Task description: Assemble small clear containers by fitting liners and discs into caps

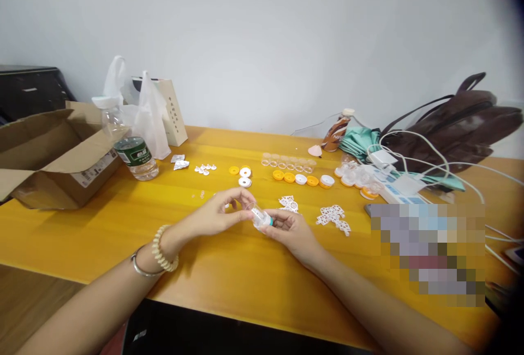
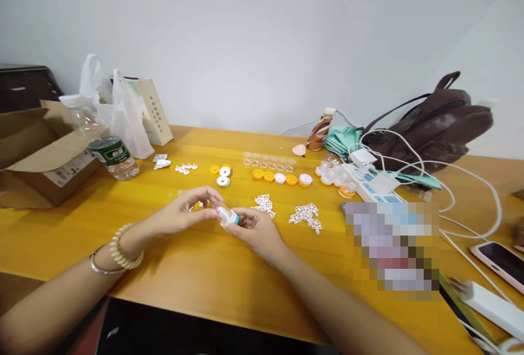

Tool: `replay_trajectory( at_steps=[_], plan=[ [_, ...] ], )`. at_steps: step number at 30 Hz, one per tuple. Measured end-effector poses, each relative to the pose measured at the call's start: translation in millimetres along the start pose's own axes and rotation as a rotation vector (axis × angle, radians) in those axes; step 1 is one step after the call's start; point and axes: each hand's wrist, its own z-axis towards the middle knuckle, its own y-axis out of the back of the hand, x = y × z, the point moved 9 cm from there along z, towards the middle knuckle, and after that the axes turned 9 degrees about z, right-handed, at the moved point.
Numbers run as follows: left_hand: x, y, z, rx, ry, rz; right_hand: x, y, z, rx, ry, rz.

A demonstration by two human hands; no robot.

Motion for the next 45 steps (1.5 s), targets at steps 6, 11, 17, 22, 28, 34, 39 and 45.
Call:
replay_trajectory(
  at_steps=[6, 11, 17, 22, 28, 34, 39, 45],
  plan=[
    [-13.1, 1.6, -4.9, 0.031, -0.058, 0.165, 1.8, -2.2, -0.7, 0.028, 0.022, -0.005],
    [-8.7, 5.7, -3.4, -0.038, -0.025, 0.193, 3.9, -0.1, -0.7, -0.007, 0.046, -0.002],
    [-9.4, 3.7, -3.6, -0.042, -0.035, 0.22, 5.6, 0.3, -1.6, -0.027, 0.078, -0.043],
    [-12.5, 3.8, -5.2, -0.07, -0.037, 0.25, 10.1, 3.3, -4.1, -0.062, 0.146, -0.133],
    [-18.0, 0.0, -6.0, 0.044, -0.105, 0.237, 5.3, -3.6, -2.3, 0.006, 0.076, -0.09],
    [-15.0, -3.4, -6.5, 0.054, -0.094, 0.185, 4.4, -2.2, -0.1, 0.005, 0.043, -0.041],
    [-5.0, 0.2, -5.5, 0.005, -0.012, 0.168, 1.1, -1.8, -0.5, -0.006, 0.028, -0.043],
    [-11.1, 1.0, -6.4, 0.031, -0.059, 0.153, -2.0, -0.9, 2.1, 0.002, 0.039, -0.031]
  ],
)
